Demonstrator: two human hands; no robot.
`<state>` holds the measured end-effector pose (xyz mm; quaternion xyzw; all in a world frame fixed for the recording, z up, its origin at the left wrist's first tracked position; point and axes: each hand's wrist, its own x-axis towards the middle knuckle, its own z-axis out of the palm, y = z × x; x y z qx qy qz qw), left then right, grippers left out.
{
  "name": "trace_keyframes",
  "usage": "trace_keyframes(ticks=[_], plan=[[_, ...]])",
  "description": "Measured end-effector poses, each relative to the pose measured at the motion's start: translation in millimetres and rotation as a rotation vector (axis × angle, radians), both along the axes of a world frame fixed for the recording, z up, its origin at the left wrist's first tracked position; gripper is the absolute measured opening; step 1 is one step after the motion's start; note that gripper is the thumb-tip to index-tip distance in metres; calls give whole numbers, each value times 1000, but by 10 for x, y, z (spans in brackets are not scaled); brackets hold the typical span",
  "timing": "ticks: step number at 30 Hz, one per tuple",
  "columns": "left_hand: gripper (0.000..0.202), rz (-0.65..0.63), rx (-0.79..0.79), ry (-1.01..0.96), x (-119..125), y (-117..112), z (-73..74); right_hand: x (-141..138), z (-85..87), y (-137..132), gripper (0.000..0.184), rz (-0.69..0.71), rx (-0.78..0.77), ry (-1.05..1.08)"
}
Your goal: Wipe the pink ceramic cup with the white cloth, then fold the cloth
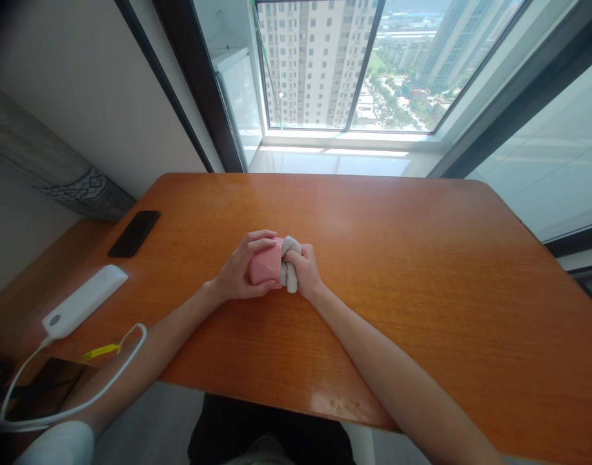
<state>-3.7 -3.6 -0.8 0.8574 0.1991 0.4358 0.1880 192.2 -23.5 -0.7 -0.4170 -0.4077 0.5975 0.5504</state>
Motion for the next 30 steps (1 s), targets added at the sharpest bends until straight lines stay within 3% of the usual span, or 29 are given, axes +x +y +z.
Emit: trace_keyframes(ticks=[4, 7, 10, 16, 19, 26, 30], plan=[[59, 17, -423, -130, 40, -36, 6, -5, -2, -26, 24, 29, -1, -25], [58, 29, -660, -211, 63, -66, -34, -11, -6, -37, 21, 42, -2, -32], [69, 16, -574, -228, 50, -74, -76, -11, -6, -40, 20, 47, -10, -30], [97, -91, 23, -14, -68, 37, -116, -2, -3, -3, 22, 14, -24, -4], [98, -54, 140, 57, -70, 54, -108, 0, -6, 17, 25, -10, -18, 5], [72, 7, -108, -69, 34, -32, 5, -6, 11, -24, 27, -5, 4, -20], [54, 27, -438, -193, 91, -78, 29, -10, 16, -53, 24, 24, 5, -34]])
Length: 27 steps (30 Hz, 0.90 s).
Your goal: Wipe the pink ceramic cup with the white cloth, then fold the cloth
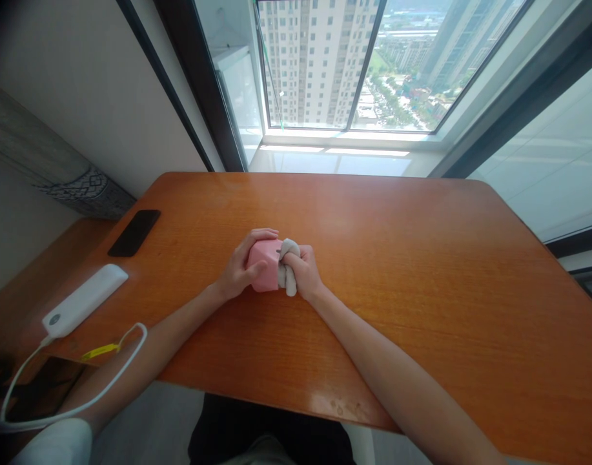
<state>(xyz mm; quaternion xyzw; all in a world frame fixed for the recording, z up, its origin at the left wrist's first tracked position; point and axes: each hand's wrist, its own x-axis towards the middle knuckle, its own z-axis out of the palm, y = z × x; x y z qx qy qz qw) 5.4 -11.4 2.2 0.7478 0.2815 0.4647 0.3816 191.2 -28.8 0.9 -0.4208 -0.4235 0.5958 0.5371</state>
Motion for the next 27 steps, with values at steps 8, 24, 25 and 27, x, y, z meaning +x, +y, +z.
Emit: trace_keyframes(ticks=[8, 24, 25, 27], plan=[[74, -5, 92, 48, -92, 37, -111, -9, -12, 21, 20, 6, -10, 12], [67, -4, 246, 211, -79, 8, 128, 3, 9, 11, 25, 4, 4, 2], [59, 1, 113, 196, -68, -6, 141, 5, 11, 5, 25, 11, 2, -4], [51, 10, -136, 160, -43, -29, 137, 8, 13, -3, 25, 22, -1, -12]])
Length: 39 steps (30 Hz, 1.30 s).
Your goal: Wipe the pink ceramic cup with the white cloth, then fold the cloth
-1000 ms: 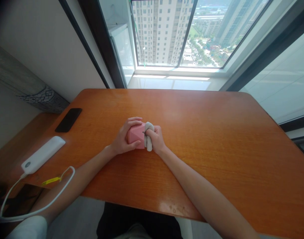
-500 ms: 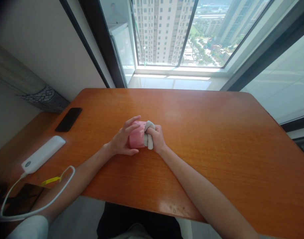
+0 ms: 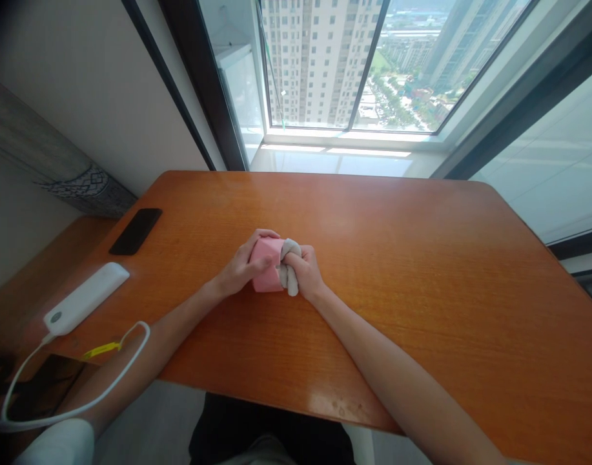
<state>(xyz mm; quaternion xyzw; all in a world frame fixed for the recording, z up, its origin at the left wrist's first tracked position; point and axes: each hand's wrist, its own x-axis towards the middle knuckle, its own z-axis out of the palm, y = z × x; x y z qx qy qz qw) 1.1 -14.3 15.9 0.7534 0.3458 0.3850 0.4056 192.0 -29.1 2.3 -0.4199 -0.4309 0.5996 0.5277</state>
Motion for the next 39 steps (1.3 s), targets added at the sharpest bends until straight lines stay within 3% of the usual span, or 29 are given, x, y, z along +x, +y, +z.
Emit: trace_keyframes(ticks=[2, 4, 7, 11, 14, 18, 22, 25, 28, 30, 33, 36, 39], plan=[[53, 10, -117, -50, 20, -11, -47, 1, 3, -2, 25, 6, 0, -4], [61, -6, -83, -107, 24, -5, -125, 1, 4, 1, 25, 7, -1, -8], [78, -72, 172, -154, -14, 47, -235, 1, -4, 13, 22, 4, -6, -14], [96, -186, 573, -7, -85, 133, -265, 3, -30, 45, 25, -30, -8, -8], [90, -165, 662, 57, -82, 138, -222, 7, -41, 64, 26, -54, 1, -4], [68, -90, 547, 36, -14, 69, -144, 13, -34, 66, 29, -63, 12, -11], [50, 16, 155, -29, 60, -9, -51, 13, -32, 51, 31, -51, 15, -20], [51, 94, -163, -65, 97, -37, -24, 4, -32, 36, 28, -39, 13, -27], [56, 86, -224, -108, 107, -36, -75, -10, -17, 17, 26, -31, 11, -32], [57, 89, -107, -152, 90, -25, -133, -16, -2, 7, 25, -23, 12, -35], [60, 33, 281, -142, 32, 1, -195, -14, 11, 5, 25, -22, 16, -41], [61, -52, 652, -10, -21, 30, -200, 0, -2, 24, 27, -34, 25, -45], [64, -47, 818, 82, -21, 45, -168, 17, -28, 47, 28, -43, 36, -50]])
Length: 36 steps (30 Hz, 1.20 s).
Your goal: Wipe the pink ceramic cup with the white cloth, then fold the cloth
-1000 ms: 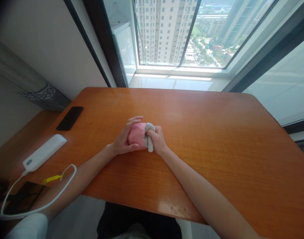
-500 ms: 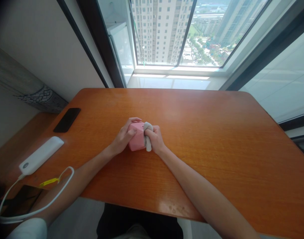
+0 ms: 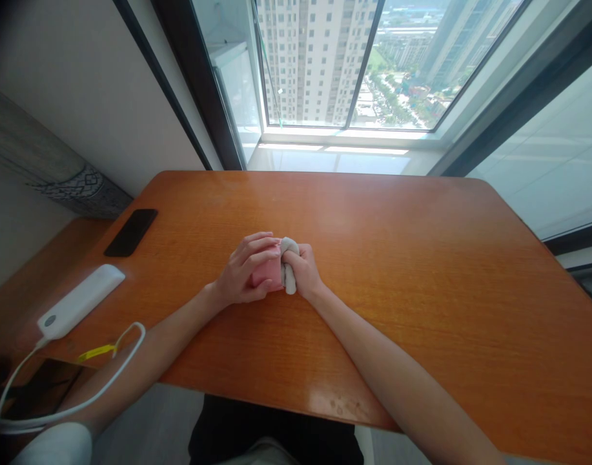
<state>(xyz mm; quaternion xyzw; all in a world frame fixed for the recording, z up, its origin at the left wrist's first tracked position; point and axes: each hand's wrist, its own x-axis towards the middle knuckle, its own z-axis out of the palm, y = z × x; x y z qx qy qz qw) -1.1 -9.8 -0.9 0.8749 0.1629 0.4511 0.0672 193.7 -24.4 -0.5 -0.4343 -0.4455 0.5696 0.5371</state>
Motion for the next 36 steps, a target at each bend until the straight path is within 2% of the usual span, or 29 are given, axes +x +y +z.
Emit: trace_keyframes(ticks=[3, 6, 9, 12, 14, 15, 17, 21, 23, 26, 28, 32, 34, 36], plan=[[56, 24, -40, -10, 42, -16, 50, 9, -12, 11, 29, -6, 7, -7], [43, 47, -214, -55, 92, -60, 118, 8, -4, 8, 30, -4, 5, -12], [34, 79, -550, -143, 135, -93, 184, 0, 9, -9, 28, 15, -5, -13], [39, 111, -965, -246, 159, -91, 214, -13, 19, -34, 26, 38, -12, -15], [45, 105, -1088, -278, 160, -85, 204, -21, 26, -46, 25, 49, -13, -16], [46, 103, -1086, -285, 156, -86, 192, -25, 29, -50, 25, 53, -13, -16], [45, 107, -953, -295, 138, -97, 158, -28, 34, -50, 24, 56, -8, -17], [40, 49, -415, -209, 79, -117, 82, -21, 31, -35, 25, 45, 3, -20], [43, 24, -175, -126, 56, -108, 51, -15, 23, -27, 26, 35, 7, -19], [55, 38, 10, -55, 49, -84, 33, -10, 10, -19, 29, 25, 14, -16], [53, 52, -27, -55, 61, -75, 50, -10, 7, -15, 29, 26, 17, -13], [37, 62, -276, -115, 103, -83, 140, -11, 14, -12, 28, 36, 13, -5], [32, 62, -483, -155, 122, -83, 188, -10, 19, -20, 28, 45, 6, -1], [34, 64, -774, -211, 132, -74, 220, -11, 24, -33, 26, 61, 0, 0]])
